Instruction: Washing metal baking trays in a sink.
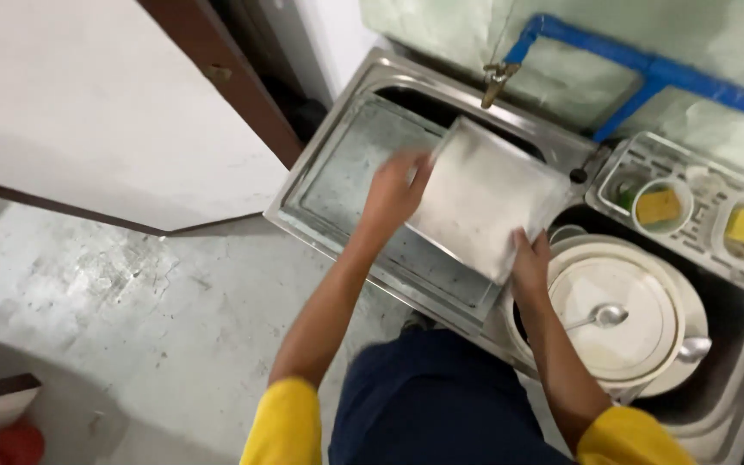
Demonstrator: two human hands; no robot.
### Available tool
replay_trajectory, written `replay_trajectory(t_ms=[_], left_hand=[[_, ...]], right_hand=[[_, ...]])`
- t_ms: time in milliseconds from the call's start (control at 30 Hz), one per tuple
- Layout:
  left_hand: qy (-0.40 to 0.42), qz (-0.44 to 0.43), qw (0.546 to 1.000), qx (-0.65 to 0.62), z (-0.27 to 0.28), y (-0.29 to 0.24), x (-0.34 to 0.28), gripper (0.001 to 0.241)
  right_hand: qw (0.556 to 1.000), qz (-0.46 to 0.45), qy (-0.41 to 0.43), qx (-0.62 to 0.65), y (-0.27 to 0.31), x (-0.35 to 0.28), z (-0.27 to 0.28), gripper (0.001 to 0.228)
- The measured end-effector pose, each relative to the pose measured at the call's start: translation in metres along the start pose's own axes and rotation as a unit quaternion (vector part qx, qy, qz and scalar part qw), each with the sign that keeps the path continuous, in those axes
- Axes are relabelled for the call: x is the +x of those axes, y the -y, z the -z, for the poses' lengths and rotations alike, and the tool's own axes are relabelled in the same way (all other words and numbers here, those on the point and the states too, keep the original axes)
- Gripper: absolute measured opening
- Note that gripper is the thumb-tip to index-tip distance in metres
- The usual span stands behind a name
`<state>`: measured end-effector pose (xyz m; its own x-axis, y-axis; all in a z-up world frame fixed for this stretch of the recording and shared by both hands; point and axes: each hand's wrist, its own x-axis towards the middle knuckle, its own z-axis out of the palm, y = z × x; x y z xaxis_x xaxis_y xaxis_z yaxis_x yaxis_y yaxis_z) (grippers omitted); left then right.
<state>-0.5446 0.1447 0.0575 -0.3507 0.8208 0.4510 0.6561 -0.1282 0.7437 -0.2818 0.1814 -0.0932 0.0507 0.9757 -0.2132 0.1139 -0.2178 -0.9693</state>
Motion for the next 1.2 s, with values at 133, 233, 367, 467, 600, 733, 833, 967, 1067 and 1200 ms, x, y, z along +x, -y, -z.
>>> replay_trajectory(t_ms=[133,233,367,467,600,733,833,967,1067,1200], left_hand=[[0.032,-0.079,0.986,0.146,-0.059,-0.002,0.092,0.045],[-0.04,-0.196,0.931,0.305,-0.122,0.033,0.152,0.064],[0.109,-0.228,0.874,0.415,-0.138,0.025,0.182,0.013],[0.185,-0.255,0.854,0.413,-0.13,0.021,0.188,0.015],[0.225,-0.156,0.881,0.385,-0.138,0.026,0.198,0.037],[0.523,0.278,0.803,-0.069,-0.079,-0.016,0.234,0.037],[0.426,0.082,0.893,0.123,-0.068,-0.014,0.222,0.051],[0.288,-0.271,0.913,0.103,-0.1,0.043,0.207,0.093],[0.237,-0.446,0.849,0.154,-0.109,0.043,0.206,0.016],[0.166,-0.281,0.928,0.182,-0.138,0.038,0.193,0.021]], right_hand=[[0.998,0.001,0.057,0.024,0.031,0.009,-0.019,0.051],[0.999,-0.014,0.045,0.012,0.018,0.027,-0.03,0.039],[0.999,-0.001,0.019,-0.031,-0.009,0.047,-0.031,0.035],[0.999,-0.046,0.019,0.014,0.005,0.041,-0.041,0.043],[0.999,-0.024,0.031,-0.012,-0.001,0.043,-0.045,0.04],[0.991,-0.013,0.024,-0.128,0.016,0.034,-0.05,0.054],[0.989,-0.041,0.018,-0.142,0.028,0.027,-0.053,0.066],[0.989,0.015,-0.008,-0.15,0.017,0.024,-0.057,0.053],[0.988,0.012,-0.027,-0.15,0.022,0.025,-0.065,0.052],[0.988,0.046,-0.046,-0.143,0.0,0.025,-0.069,0.064]])
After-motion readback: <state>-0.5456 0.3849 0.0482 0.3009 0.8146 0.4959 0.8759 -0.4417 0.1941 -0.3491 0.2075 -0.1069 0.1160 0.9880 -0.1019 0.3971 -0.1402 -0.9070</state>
